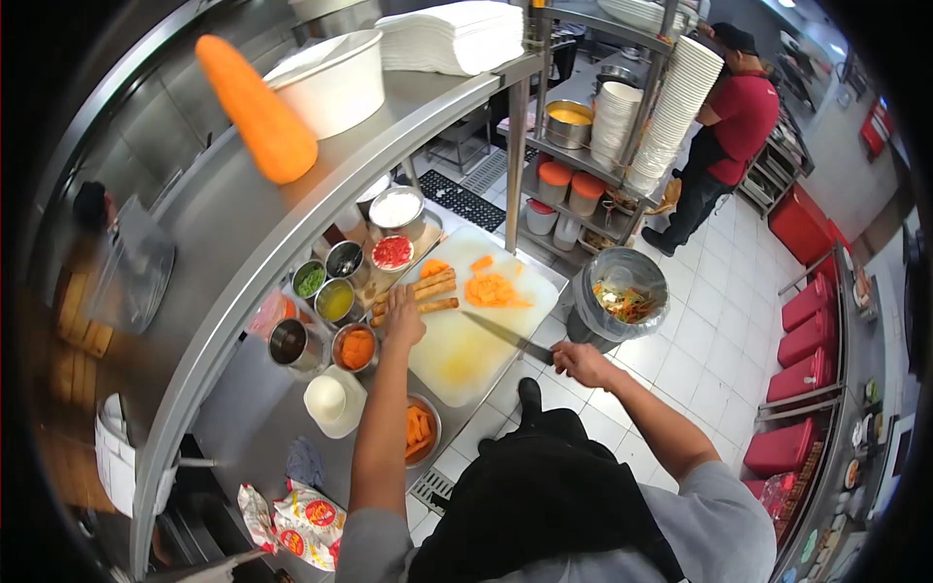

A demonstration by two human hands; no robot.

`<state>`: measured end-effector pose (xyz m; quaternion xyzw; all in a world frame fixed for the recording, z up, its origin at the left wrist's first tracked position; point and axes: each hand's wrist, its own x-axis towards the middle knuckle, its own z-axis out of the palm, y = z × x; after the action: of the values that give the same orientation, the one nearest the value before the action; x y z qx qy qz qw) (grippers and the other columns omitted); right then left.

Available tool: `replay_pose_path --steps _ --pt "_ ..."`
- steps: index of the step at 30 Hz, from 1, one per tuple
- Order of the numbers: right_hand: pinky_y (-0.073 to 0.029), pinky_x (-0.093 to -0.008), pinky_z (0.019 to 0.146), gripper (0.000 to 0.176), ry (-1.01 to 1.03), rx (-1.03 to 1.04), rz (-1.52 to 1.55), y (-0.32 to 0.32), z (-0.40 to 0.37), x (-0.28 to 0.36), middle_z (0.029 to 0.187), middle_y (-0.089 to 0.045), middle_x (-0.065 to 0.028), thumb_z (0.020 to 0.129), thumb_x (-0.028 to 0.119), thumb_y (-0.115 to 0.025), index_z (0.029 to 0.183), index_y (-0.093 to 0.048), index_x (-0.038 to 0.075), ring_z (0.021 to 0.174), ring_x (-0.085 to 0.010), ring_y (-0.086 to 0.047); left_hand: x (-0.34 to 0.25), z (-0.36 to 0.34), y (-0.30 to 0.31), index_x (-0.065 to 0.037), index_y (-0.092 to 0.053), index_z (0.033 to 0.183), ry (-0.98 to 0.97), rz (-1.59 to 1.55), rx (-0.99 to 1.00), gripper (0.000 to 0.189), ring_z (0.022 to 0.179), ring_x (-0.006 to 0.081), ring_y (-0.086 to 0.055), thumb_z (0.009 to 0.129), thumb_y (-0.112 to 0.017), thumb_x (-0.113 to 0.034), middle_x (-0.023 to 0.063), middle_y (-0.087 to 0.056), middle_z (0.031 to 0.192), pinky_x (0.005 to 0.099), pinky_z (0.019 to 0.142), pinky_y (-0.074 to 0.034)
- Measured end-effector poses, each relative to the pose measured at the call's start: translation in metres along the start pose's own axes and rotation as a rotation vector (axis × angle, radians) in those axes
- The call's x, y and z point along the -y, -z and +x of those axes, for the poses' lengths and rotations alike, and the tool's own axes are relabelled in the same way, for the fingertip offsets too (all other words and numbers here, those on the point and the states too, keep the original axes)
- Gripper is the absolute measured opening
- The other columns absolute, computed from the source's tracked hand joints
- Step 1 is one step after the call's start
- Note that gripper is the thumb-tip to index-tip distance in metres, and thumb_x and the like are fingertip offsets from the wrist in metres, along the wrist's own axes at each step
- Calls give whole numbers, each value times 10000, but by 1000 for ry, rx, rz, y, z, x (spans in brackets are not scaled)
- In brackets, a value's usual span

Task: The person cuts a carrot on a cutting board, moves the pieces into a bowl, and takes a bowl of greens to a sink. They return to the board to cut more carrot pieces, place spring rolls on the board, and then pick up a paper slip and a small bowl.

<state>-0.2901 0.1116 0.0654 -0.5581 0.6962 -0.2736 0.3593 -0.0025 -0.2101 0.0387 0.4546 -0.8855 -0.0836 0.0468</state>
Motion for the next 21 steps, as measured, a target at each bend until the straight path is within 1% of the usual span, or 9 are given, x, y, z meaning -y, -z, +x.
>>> replay_pose_path --steps 3,4,5,7,11,13,16,19,21 --pt "-572 -429 759 280 48 9 55 -22 -2 5 823 -731 -144 1056 198 -499 1189 -645 0 767 -324 -724 3 25 -3 -6 -316 1590 49 8 90 965 1513 391 -317 750 -782 -98 226 -354 1617 484 1256 -261" --pt "-564 -436 756 265 27 27 44 -24 0 9 824 -723 -141 1052 190 -505 1178 -650 7 771 -326 -716 3 29 6 -28 -386 1544 41 -53 120 934 1485 376 -346 722 -815 -135 207 -400 1569 516 1240 -265" --pt "-564 -436 756 265 15 23 52 -25 1 9 824 -723 -141 1052 190 -505 1178 -650 7 771 -326 -716 1 31 12 -28 -386 1544 33 -51 131 934 1485 376 -346 722 -815 -135 207 -400 1569 516 1240 -265" --pt "-561 -437 755 257 33 52 41 -26 6 7 827 -727 -135 1052 186 -506 1169 -652 10 784 -324 -715 1 31 16 -56 -469 1453 31 23 159 843 1422 364 -399 705 -840 -171 182 -474 1458 534 1197 -303" --pt "-569 -416 768 265 -28 38 78 -8 12 -7 836 -738 -130 1058 194 -505 1177 -643 2 811 -305 -731 9 26 7 -71 -514 1365 12 75 133 793 1380 357 -425 671 -867 -226 167 -501 1380 551 1152 -332" --pt "-580 -395 782 267 -65 44 25 10 14 1 857 -746 -123 1071 191 -501 1189 -640 -5 827 -255 -745 11 23 4 -67 -525 1356 -6 42 146 822 1350 353 -450 640 -882 -255 164 -520 1336 552 1126 -349" --pt "-584 -386 767 278 -56 66 52 25 19 -4 866 -744 -119 1072 195 -506 1212 -638 -5 816 -244 -741 4 15 8 -71 -535 1349 -30 43 139 806 1337 353 -467 652 -868 -300 170 -535 1320 563 1111 -363" --pt "-588 -377 750 288 -107 90 33 37 19 -6 873 -743 -115 1073 199 -512 1232 -637 -5 812 -224 -735 -11 -1 15 -70 -550 1336 75 9 203 773 1325 357 -485 680 -847 -351 176 -544 1321 564 1096 -381" --pt "-590 -372 738 291 -199 67 65 45 18 -11 885 -742 -104 1076 206 -516 1236 -635 -5 807 -208 -727 -15 -7 10 -66 -553 1335 90 -23 176 760 1328 363 -487 697 -835 -366 181 -542 1332 558 1097 -384"
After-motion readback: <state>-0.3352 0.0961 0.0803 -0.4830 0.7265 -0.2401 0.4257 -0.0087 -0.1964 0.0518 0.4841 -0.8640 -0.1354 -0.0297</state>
